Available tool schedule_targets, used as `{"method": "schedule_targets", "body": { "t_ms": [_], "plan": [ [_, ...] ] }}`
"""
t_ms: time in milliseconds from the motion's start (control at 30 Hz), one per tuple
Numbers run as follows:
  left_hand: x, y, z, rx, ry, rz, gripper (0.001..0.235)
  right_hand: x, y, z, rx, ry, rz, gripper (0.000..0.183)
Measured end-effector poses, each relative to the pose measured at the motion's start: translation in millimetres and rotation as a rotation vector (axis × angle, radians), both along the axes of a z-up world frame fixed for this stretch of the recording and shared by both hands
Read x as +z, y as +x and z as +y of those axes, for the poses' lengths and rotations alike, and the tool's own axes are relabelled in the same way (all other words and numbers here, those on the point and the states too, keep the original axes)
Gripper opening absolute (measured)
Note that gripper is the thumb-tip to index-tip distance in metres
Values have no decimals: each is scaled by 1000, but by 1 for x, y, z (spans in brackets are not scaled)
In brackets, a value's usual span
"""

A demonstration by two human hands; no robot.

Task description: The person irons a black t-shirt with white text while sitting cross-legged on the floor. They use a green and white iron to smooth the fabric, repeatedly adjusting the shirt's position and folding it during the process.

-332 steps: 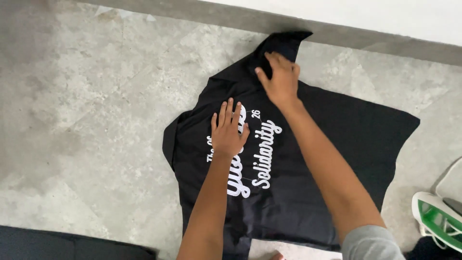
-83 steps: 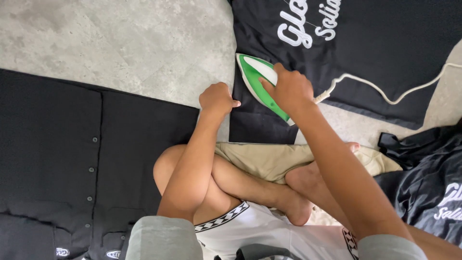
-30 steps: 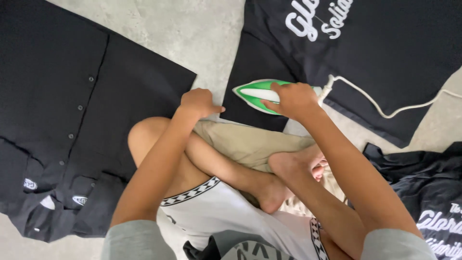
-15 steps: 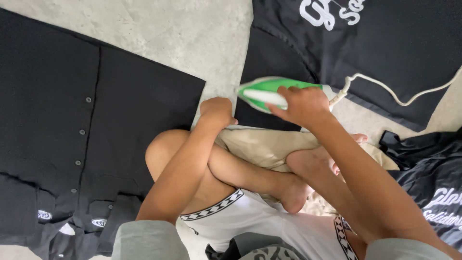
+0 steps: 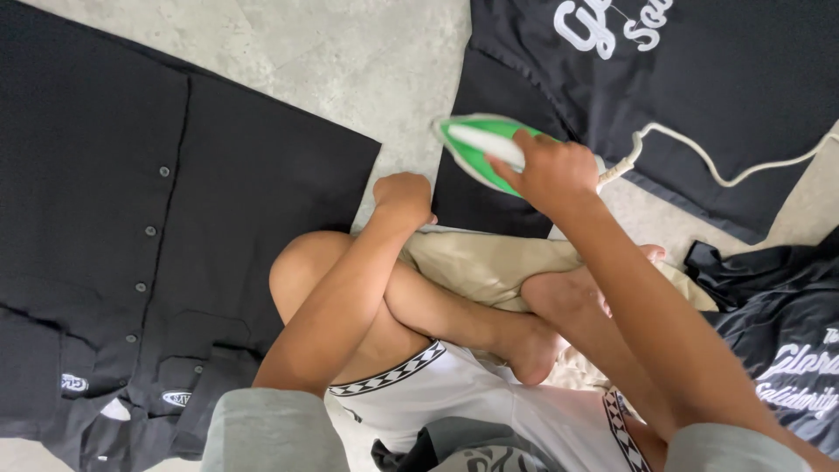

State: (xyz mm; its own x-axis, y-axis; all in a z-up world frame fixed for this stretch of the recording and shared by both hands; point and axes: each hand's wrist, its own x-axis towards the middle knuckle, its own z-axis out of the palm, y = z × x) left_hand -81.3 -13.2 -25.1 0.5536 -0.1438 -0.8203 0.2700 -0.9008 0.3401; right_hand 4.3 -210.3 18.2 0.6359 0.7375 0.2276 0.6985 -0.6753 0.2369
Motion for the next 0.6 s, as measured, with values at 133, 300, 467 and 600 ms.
{"method": "schedule_targets", "body": {
  "t_ms": [133, 300, 467, 600],
  "plan": [
    [-10, 0, -1, 45, 24, -22, 40, 4, -1, 3, -67, 19, 96, 44],
    [2, 6, 11, 15, 37, -14, 38, 21, -1, -3, 78, -6, 177, 40],
    [38, 22, 56, 384, 23, -235, 27, 24, 0, -9, 73, -2, 265, 42],
    [42, 38, 37, 544, -201, -609, 22, 28, 1, -16, 128, -27, 281, 43]
  ]
}}
